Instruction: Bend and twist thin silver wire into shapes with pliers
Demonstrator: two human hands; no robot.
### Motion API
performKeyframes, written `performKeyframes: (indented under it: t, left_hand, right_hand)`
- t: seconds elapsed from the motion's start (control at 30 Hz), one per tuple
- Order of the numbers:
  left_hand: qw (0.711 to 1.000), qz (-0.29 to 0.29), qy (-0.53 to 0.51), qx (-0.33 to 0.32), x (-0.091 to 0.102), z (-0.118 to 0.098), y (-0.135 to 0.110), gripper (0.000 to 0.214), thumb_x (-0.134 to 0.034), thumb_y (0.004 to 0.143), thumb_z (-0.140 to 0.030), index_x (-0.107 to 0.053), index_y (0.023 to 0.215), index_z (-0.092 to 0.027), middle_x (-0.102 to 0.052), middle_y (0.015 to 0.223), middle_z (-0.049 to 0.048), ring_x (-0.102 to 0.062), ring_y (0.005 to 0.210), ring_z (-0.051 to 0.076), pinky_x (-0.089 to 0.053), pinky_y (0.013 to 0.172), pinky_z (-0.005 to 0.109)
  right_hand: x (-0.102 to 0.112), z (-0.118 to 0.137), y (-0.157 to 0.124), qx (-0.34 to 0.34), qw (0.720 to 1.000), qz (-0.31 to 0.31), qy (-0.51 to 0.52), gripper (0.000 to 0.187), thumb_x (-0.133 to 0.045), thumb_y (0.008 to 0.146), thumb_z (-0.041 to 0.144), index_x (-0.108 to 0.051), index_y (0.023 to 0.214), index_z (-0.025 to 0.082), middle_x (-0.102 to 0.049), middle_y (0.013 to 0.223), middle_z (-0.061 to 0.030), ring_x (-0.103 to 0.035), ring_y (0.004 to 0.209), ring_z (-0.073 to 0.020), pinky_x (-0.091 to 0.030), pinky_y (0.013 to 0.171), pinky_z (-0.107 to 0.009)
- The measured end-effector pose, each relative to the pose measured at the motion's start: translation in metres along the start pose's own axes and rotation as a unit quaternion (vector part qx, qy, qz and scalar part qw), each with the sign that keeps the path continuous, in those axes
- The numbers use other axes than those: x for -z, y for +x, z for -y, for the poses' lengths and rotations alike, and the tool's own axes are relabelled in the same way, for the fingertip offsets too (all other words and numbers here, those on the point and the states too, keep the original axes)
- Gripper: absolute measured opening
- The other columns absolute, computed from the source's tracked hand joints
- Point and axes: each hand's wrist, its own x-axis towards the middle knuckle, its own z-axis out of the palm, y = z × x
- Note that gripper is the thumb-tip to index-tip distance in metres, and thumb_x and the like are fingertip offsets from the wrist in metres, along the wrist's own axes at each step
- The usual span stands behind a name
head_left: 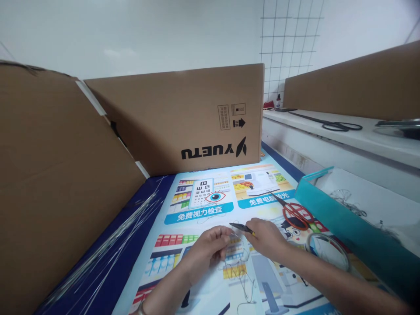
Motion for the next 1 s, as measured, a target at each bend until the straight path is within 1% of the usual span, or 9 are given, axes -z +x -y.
performKeyframes:
  t: [0.17, 0.23, 0.4, 0.53, 0.73, 0.9, 1.0]
  left_hand:
    - [1.000, -0.010, 0.002, -0.001, -0.001, 0.003, 0.002, 0.020, -0.061, 0.077, -0.034, -0.059, 0.075, -0.014, -0.050, 0.056, -0.0018, -0.041, 0.042, 0.005, -0.027, 0.044, 0.020]
    - [1.000, -0.012, 0.005, -0.001, -0.001, 0.004, 0.002, 0.022, -0.061, 0.077, -0.035, -0.058, 0.072, -0.014, -0.050, 0.055, -0.0016, -0.041, 0.042, 0.005, -0.027, 0.044, 0.020]
    - [0.999, -0.020, 0.030, -0.003, -0.001, 0.004, 0.001, 0.025, -0.058, 0.078, -0.038, -0.057, 0.070, -0.014, -0.050, 0.051, -0.0016, -0.040, 0.040, 0.005, -0.025, 0.043, 0.020]
    - [0.998, -0.039, 0.051, 0.009, -0.003, 0.001, 0.002, 0.024, -0.059, 0.076, -0.037, -0.058, 0.073, -0.014, -0.050, 0.053, -0.0022, -0.040, 0.039, 0.005, -0.027, 0.042, 0.020]
    - [0.996, -0.045, 0.076, 0.021, -0.003, 0.000, 0.001, 0.024, -0.058, 0.076, -0.037, -0.057, 0.070, -0.014, -0.048, 0.041, -0.0034, -0.036, 0.035, 0.005, -0.022, 0.038, 0.019]
    - [0.995, -0.042, 0.089, 0.022, -0.004, 0.000, 0.003, 0.026, -0.063, 0.071, -0.038, -0.053, 0.063, -0.015, -0.048, 0.042, -0.0042, -0.037, 0.034, 0.005, -0.024, 0.039, 0.018]
    - [0.995, -0.039, 0.092, 0.021, -0.005, -0.001, 0.004, 0.027, -0.063, 0.070, -0.039, -0.053, 0.064, -0.015, -0.050, 0.046, -0.0035, -0.037, 0.035, 0.005, -0.025, 0.039, 0.019]
  right_hand:
    - [0.001, 0.000, -0.001, 0.003, 1.000, 0.007, 0.002, 0.026, -0.039, 0.087, 0.038, -0.054, 0.079, 0.019, -0.059, 0.080, -0.0026, -0.054, 0.073, -0.0158, -0.024, 0.056, -0.025]
    - [0.002, 0.001, -0.001, 0.002, 1.000, 0.010, 0.001, 0.027, -0.039, 0.087, 0.039, -0.055, 0.079, 0.019, -0.059, 0.081, -0.0028, -0.055, 0.073, -0.0161, -0.024, 0.056, -0.025]
    - [0.004, 0.002, -0.002, 0.004, 1.000, 0.016, -0.003, 0.027, -0.039, 0.087, 0.039, -0.056, 0.081, 0.019, -0.059, 0.082, -0.0032, -0.055, 0.075, -0.0165, -0.026, 0.057, -0.025]
    - [0.006, 0.002, -0.003, 0.011, 1.000, 0.022, -0.004, 0.025, -0.041, 0.086, 0.038, -0.056, 0.080, 0.019, -0.059, 0.082, -0.0027, -0.055, 0.076, -0.0164, -0.027, 0.057, -0.024]
    - [0.007, 0.002, -0.002, 0.023, 0.999, 0.027, -0.007, 0.025, -0.041, 0.086, 0.038, -0.057, 0.080, 0.019, -0.059, 0.082, -0.0028, -0.055, 0.076, -0.0165, -0.028, 0.058, -0.024]
    - [0.009, 0.005, -0.002, 0.031, 0.999, 0.033, -0.009, 0.025, -0.041, 0.086, 0.038, -0.057, 0.081, 0.019, -0.059, 0.082, -0.0026, -0.056, 0.075, -0.0162, -0.028, 0.057, -0.024]
    - [0.011, 0.006, -0.001, 0.037, 0.999, 0.035, -0.014, 0.024, -0.041, 0.087, 0.036, -0.057, 0.082, 0.019, -0.060, 0.083, -0.0031, -0.056, 0.076, -0.0164, -0.029, 0.059, -0.024]
